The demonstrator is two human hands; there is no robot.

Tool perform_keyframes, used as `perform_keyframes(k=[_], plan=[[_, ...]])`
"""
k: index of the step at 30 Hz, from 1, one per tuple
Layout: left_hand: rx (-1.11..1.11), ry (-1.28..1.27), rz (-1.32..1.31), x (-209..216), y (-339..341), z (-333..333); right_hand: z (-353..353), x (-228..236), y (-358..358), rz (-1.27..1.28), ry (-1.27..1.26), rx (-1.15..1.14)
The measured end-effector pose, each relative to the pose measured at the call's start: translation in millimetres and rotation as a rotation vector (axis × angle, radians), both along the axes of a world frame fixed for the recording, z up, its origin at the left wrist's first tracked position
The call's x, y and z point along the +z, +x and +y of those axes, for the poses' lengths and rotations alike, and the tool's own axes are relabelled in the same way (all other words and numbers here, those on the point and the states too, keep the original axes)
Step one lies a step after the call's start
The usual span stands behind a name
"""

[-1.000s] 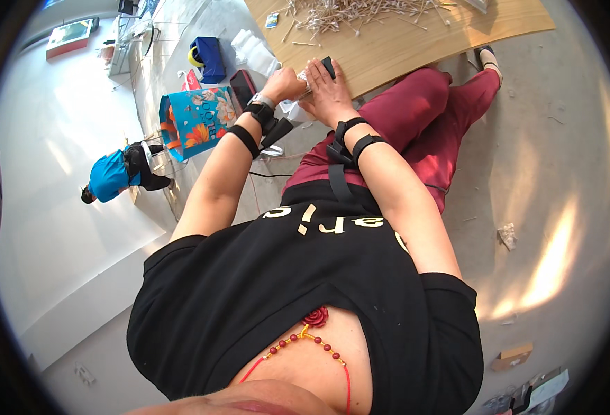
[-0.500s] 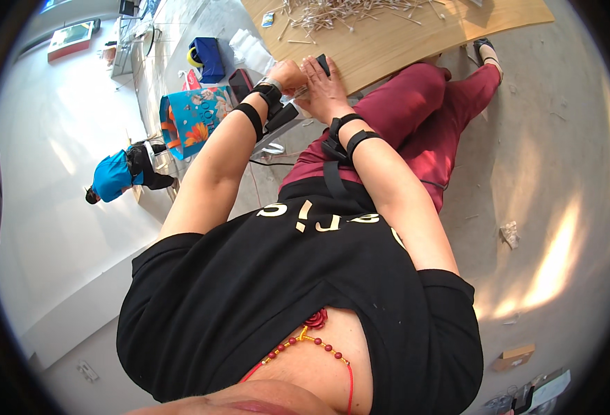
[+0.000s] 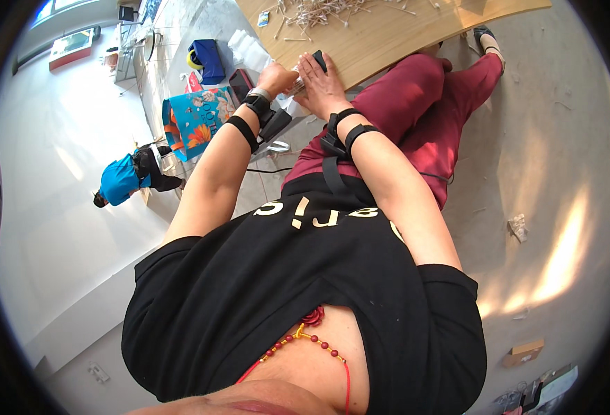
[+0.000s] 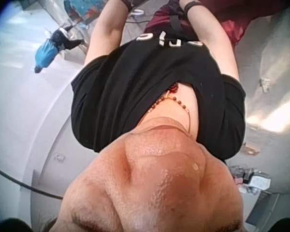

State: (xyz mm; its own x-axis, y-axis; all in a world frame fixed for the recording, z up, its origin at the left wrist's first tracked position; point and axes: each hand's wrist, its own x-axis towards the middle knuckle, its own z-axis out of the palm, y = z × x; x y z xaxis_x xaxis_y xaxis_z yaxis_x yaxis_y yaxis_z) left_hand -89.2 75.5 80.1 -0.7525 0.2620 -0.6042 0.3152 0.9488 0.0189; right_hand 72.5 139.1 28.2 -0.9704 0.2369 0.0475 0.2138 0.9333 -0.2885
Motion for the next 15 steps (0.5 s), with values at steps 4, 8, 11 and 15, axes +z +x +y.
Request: perform_keyframes(k=[4, 8, 11, 15], plan=[[0.028, 0.101, -0.065, 0.1, -5.7, -6.4, 1.2, -1.5, 0.5, 0.022, -0.046, 0.002], [0.051, 0.115, -0.085, 3.2, -4.6, -4.0, 0.4, -1.4, 0.6, 0.007, -0.031, 0.012], [0.017, 0.076, -0.070, 8.4, -0.9, 3.8, 1.1, -2.9, 0.3, 0.008, -0.015, -0.003], [-0.066, -0.045, -0.024, 9.1, -3.3, 5.7, -1.4, 0.0, -0.3, 0.007, -0.014, 0.005]])
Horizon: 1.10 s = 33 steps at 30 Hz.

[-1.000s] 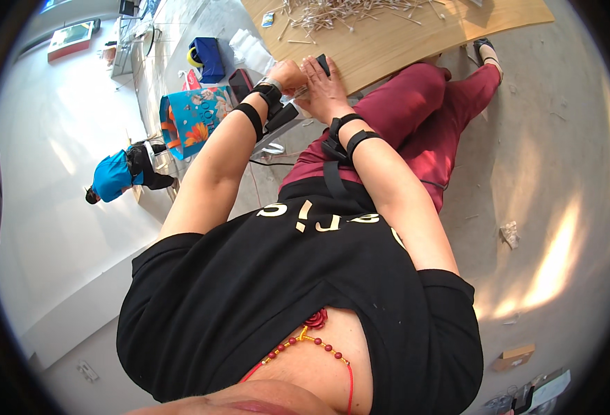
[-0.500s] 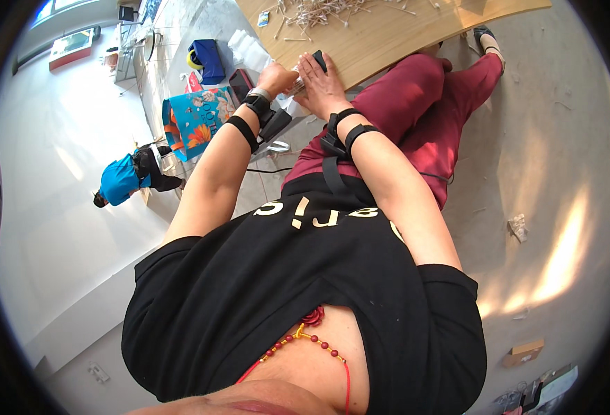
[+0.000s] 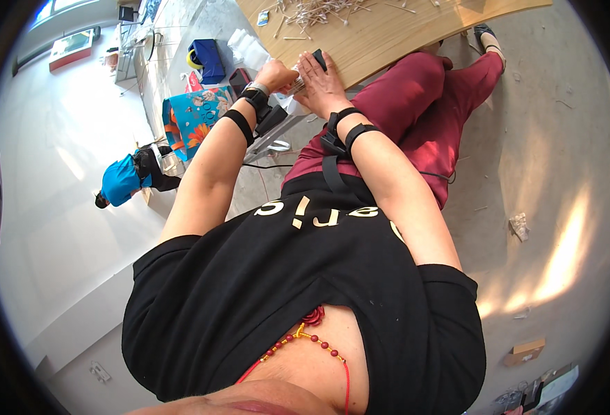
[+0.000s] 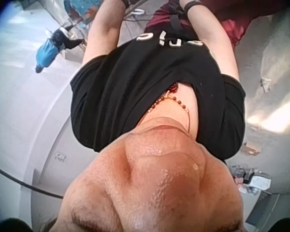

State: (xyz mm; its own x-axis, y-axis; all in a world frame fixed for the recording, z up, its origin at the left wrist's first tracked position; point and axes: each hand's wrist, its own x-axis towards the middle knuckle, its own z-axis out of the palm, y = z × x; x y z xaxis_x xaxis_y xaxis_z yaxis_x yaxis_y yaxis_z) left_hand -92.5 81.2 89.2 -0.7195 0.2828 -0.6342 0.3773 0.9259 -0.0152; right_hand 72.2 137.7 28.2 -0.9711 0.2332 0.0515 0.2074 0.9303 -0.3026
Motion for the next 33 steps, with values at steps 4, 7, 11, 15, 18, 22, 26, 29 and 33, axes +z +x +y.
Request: perform_keyframes(k=[4, 7, 11, 15, 18, 22, 26, 29, 33], plan=[[0.069, -0.027, -0.112, 16.5, 7.5, 17.3, 2.7, -2.0, 0.3, -0.011, 0.012, 0.000], [0.054, -0.079, -0.155, 16.3, 2.9, 19.2, 1.7, -2.6, -0.5, -0.026, 0.020, 0.002], [0.004, -0.068, -0.167, 9.0, -1.1, 21.1, 0.8, -1.7, -0.2, -0.028, 0.033, -0.004], [-0.055, -0.120, -0.127, -2.7, -5.7, 20.2, -0.1, 0.8, 0.4, -0.033, 0.034, 0.004], [-0.111, -0.162, -0.084, -7.8, -6.1, 22.1, 1.2, 2.1, 0.1, -0.038, 0.040, 0.004], [-0.141, -0.194, -0.120, 4.6, -2.1, 29.8, 2.8, 2.4, 0.8, -0.054, 0.045, 0.009], [0.172, -0.130, -0.364, 7.2, -18.3, 20.5, 1.8, 2.2, 0.6, -0.044, 0.073, -0.007], [0.194, -0.118, -0.418, 8.5, -23.0, 17.0, 1.9, 0.2, 0.2, -0.034, 0.044, -0.004], [0.194, -0.135, -0.412, 9.0, -19.6, 18.7, 1.1, 1.1, 0.2, -0.042, 0.043, -0.006]])
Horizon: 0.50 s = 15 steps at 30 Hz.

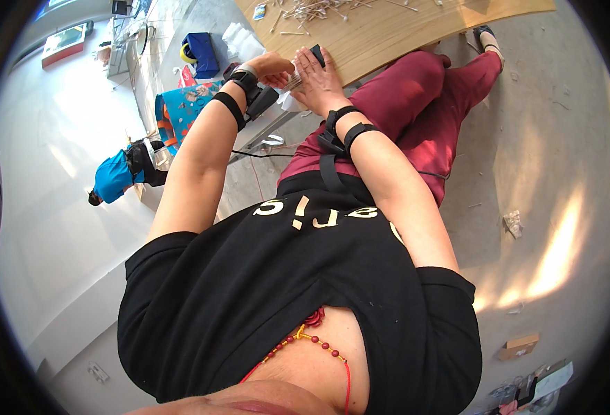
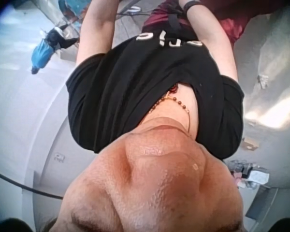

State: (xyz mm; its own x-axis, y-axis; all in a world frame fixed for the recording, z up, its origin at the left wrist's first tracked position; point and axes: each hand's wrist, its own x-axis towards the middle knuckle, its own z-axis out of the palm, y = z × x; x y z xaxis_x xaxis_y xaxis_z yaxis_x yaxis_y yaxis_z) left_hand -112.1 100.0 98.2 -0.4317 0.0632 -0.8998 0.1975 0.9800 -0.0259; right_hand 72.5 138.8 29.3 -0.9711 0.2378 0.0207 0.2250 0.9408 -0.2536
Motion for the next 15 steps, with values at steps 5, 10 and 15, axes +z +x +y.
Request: perform_keyframes(k=[5, 10, 15], plan=[[-0.078, -0.014, 0.057, -11.0, 3.0, 3.5, -0.8, -0.6, -0.9, 0.001, 0.023, -0.005], [-0.174, 0.050, 0.179, -8.9, 17.5, 7.0, 1.6, -0.1, -0.4, -0.013, 0.001, 0.021], [-0.244, -0.057, 0.271, -6.7, 23.0, 11.0, 0.9, 1.2, -0.5, -0.014, 0.008, 0.030]])
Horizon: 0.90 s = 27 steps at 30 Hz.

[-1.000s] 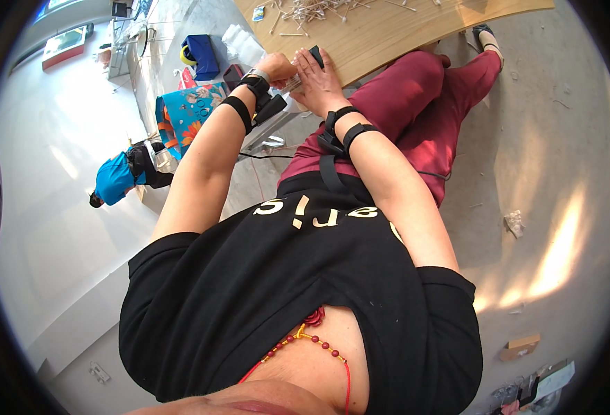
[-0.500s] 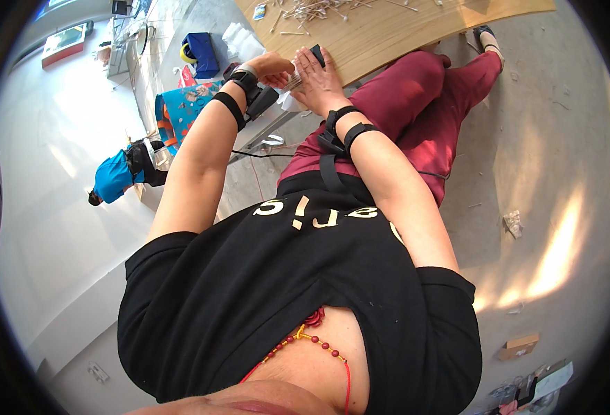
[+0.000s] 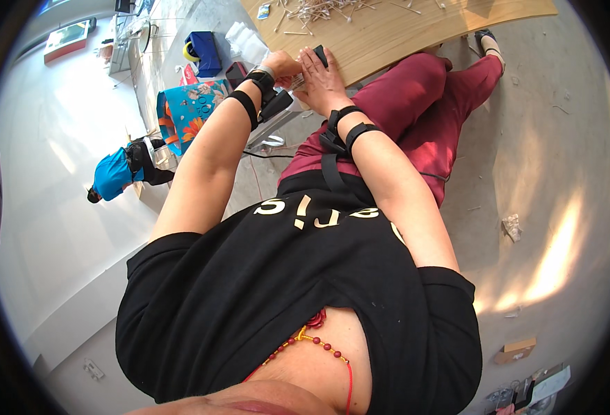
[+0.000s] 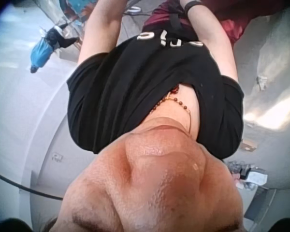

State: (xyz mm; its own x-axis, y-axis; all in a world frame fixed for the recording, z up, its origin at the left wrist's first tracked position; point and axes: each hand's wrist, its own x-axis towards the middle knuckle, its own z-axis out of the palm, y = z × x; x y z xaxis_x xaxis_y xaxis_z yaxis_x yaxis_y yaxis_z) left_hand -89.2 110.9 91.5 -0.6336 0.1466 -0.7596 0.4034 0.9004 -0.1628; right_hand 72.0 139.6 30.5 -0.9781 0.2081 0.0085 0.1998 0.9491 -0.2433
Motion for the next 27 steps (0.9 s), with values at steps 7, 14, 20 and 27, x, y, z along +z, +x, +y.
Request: perform_keyframes(k=[7, 14, 20, 27], plan=[[-0.049, -0.033, 0.128, 1.0, 4.1, 0.8, 0.4, -1.8, -0.7, 0.003, -0.003, 0.000], [0.100, 0.191, 0.084, -2.4, -1.9, -24.5, -0.7, -1.6, 0.1, 0.026, -0.030, -0.021], [0.293, 0.333, 0.037, -11.3, -8.3, -38.9, -1.0, -1.8, -0.2, 0.026, -0.024, -0.020], [0.203, 0.317, 0.085, -0.2, -1.0, -34.5, -2.7, -4.9, -1.1, 0.039, -0.010, -0.024]])
